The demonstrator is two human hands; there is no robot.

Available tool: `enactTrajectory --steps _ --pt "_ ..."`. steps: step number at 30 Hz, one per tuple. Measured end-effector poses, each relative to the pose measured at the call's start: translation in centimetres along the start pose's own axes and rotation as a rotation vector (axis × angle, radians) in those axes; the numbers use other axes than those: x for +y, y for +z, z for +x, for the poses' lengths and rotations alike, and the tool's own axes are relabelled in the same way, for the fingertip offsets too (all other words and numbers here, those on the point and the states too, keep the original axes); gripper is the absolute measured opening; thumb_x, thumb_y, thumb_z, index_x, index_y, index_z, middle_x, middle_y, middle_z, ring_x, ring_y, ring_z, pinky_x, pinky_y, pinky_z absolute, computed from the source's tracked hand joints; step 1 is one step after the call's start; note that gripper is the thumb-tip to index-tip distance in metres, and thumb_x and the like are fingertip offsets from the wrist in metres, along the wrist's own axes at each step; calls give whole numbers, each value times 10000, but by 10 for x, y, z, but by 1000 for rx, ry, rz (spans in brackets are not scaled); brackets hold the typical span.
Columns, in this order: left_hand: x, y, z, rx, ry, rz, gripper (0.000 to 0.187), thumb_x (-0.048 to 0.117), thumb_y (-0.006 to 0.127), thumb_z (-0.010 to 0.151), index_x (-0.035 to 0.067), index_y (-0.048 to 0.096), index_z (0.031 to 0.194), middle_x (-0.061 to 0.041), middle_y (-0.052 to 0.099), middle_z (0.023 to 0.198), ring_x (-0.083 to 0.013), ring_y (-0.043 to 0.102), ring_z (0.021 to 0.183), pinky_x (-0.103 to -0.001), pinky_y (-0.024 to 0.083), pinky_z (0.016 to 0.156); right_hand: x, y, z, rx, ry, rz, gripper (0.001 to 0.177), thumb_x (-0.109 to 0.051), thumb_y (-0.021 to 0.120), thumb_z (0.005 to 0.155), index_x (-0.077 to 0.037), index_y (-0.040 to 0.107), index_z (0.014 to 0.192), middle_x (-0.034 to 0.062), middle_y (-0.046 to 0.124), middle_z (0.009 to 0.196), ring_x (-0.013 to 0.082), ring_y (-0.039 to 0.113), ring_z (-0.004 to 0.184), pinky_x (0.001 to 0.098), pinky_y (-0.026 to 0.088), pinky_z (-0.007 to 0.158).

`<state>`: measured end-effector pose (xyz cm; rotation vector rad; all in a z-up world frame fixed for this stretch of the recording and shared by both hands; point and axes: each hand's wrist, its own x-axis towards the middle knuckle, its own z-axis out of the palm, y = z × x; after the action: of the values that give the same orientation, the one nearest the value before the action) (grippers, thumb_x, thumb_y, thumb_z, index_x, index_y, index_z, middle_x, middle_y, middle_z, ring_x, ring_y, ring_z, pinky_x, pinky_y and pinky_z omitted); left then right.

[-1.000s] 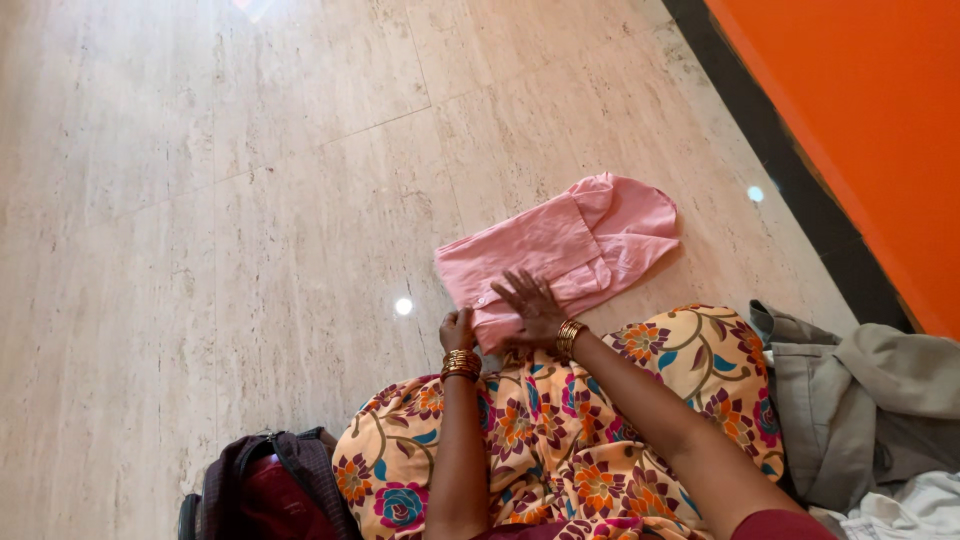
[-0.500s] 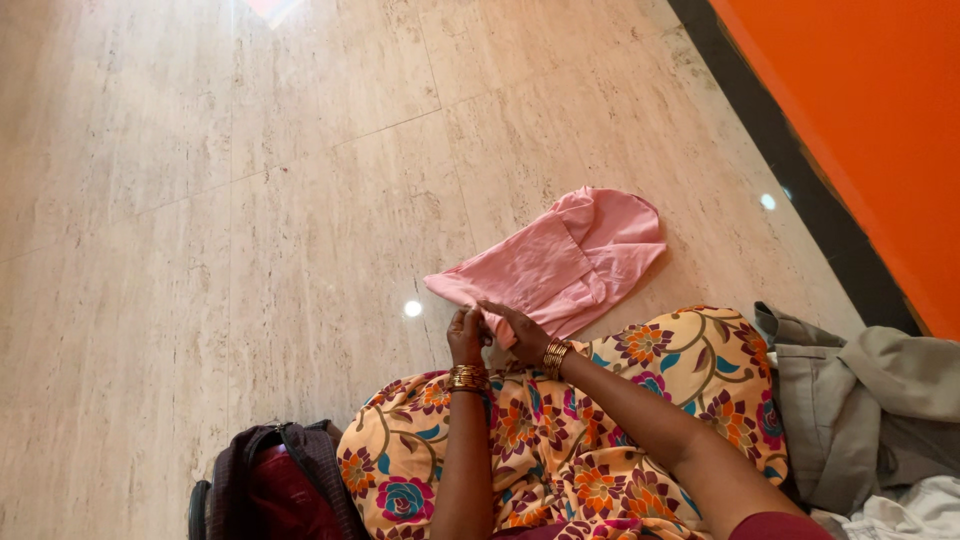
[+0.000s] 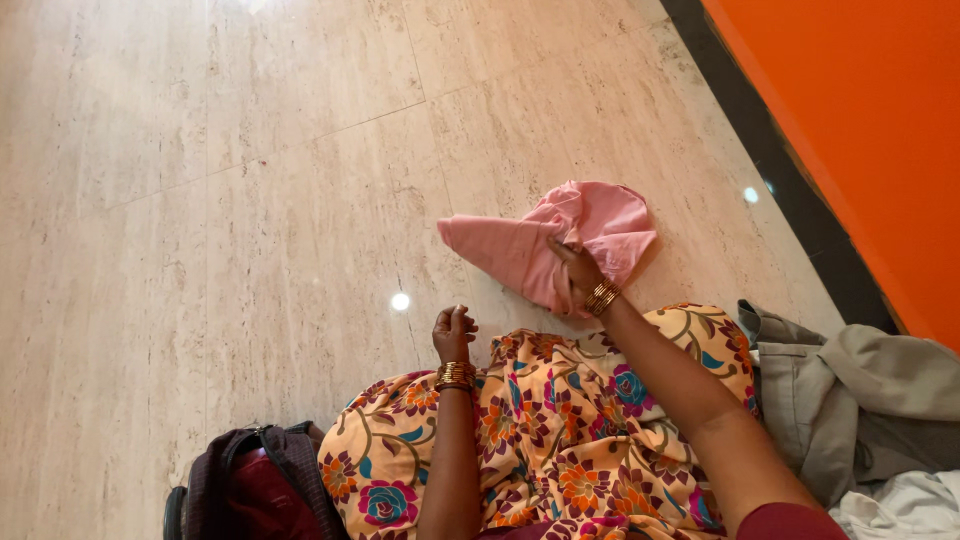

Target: The person folds a pink shirt and a pair of grey trousers on the floor. They smooth the fabric, fold the sleeves and legs, and then place the folded items into a suitcase.

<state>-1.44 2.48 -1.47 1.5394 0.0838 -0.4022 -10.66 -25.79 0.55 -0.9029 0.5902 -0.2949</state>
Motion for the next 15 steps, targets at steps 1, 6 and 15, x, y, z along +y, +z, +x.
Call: enactTrajectory --steps 1,6,15 --pt "1 2 0 -13 20 31 205 279 686 949 76 709 950 -28 692 728 -113 663 593 -240 485 480 -10 -13 9 24 -19 -59 360 -290 665 956 -76 605 1239 -71 694 1108 -13 643 1003 163 533 852" --pt "3 8 -10 -42 50 240 197 290 696 947 94 706 946 -14 713 751 -82 682 634 -224 515 523 -36 -86 55 134 -68 141 485 -270 750 944 -28 553 1316 43 603 1237 144 573 1137 324 504 1010" --pt "-3 12 -10 -113 127 340 227 269 697 955 43 714 964 -45 721 792 -115 690 692 -265 591 618 -56 -165 75 569 -134 -385 372 -273 807 884 -44 701 1158 89 734 1028 209 668 928 343 532 829"
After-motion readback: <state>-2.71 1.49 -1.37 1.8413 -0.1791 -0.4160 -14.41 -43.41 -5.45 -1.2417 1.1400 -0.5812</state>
